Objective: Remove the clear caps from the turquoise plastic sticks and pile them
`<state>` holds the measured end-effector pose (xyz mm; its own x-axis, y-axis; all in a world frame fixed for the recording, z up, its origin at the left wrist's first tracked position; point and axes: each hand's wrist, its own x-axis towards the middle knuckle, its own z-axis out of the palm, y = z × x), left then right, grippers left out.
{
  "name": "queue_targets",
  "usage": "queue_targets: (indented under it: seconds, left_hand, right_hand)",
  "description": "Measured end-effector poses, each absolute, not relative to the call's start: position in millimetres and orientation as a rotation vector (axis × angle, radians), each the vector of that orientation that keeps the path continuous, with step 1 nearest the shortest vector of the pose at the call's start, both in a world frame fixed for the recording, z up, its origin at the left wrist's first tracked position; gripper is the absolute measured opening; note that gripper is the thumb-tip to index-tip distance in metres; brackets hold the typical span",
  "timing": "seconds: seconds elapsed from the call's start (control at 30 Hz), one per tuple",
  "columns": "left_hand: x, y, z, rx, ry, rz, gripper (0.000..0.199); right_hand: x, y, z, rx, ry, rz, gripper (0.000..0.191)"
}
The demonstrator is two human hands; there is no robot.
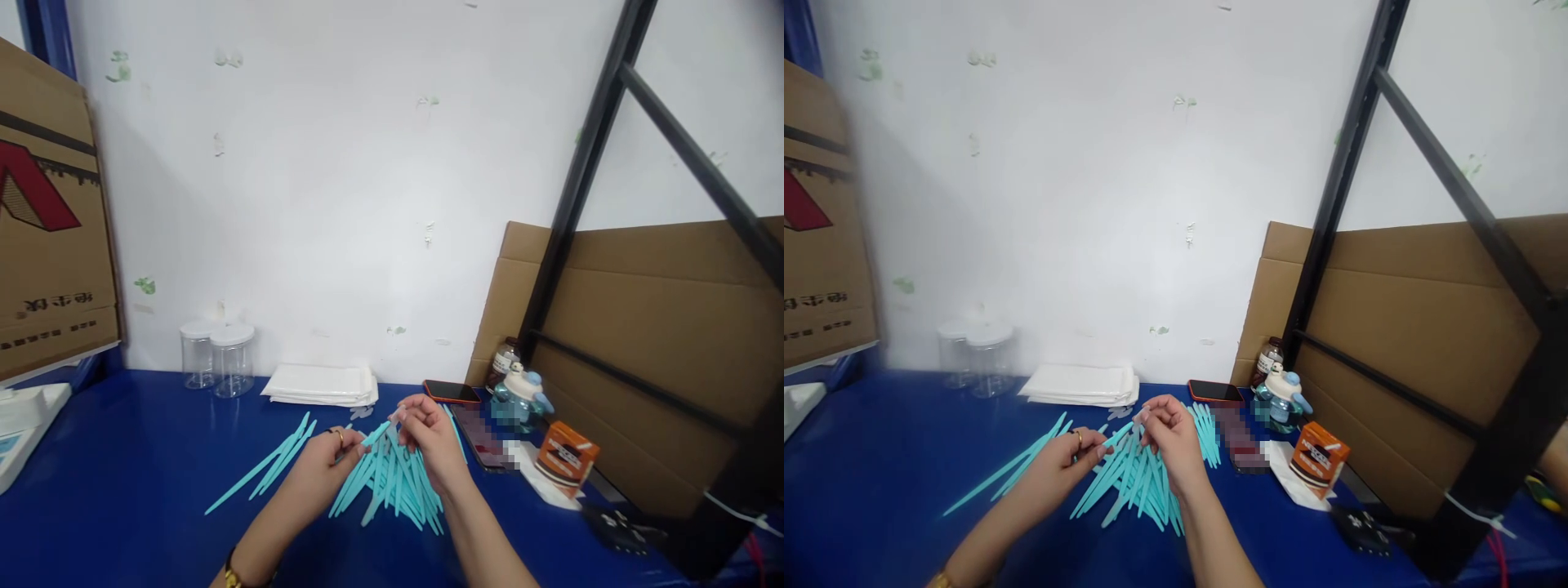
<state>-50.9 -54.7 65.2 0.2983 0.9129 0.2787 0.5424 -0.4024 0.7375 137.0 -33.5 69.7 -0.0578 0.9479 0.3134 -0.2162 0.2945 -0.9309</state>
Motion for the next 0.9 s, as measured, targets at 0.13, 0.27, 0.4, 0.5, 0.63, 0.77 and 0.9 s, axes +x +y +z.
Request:
queue_targets:
  seconds: [0.13, 0.27, 0.4, 0.5, 0.63, 0.77, 0.9]
  left_hand:
    - [-51, -58, 63, 2.055, 1.287, 0.967, 0.035]
    - [-49, -59, 57, 2.026, 1.292, 0.989, 0.033]
    - [-49, -60, 52, 2.013, 1.299, 0.989, 0.034]
    - [-47, -61, 50, 2.005, 1.26, 0.989, 0.036]
    - [-37, -64, 46, 1.929, 1.228, 0.983, 0.037]
    - [-38, -65, 45, 1.942, 1.237, 0.98, 0.039]
    - [-77, -44, 49, 1.96, 1.57, 0.939, 0.04]
  right_hand:
    - [135, -38, 66, -0.794, -1.263, 1.136, 0.026]
    - [136, -41, 62, -0.807, -1.258, 1.139, 0.026]
    - [136, -42, 59, -0.818, -1.231, 1.143, 0.027]
    - [134, -44, 57, -0.831, -1.237, 1.143, 0.026]
    - [129, -50, 54, -0.857, -1.289, 1.188, 0.025]
    - [136, -39, 49, -0.878, -1.306, 1.188, 0.026]
    - [161, 3, 36, -1.099, -1.446, 1.095, 0.022]
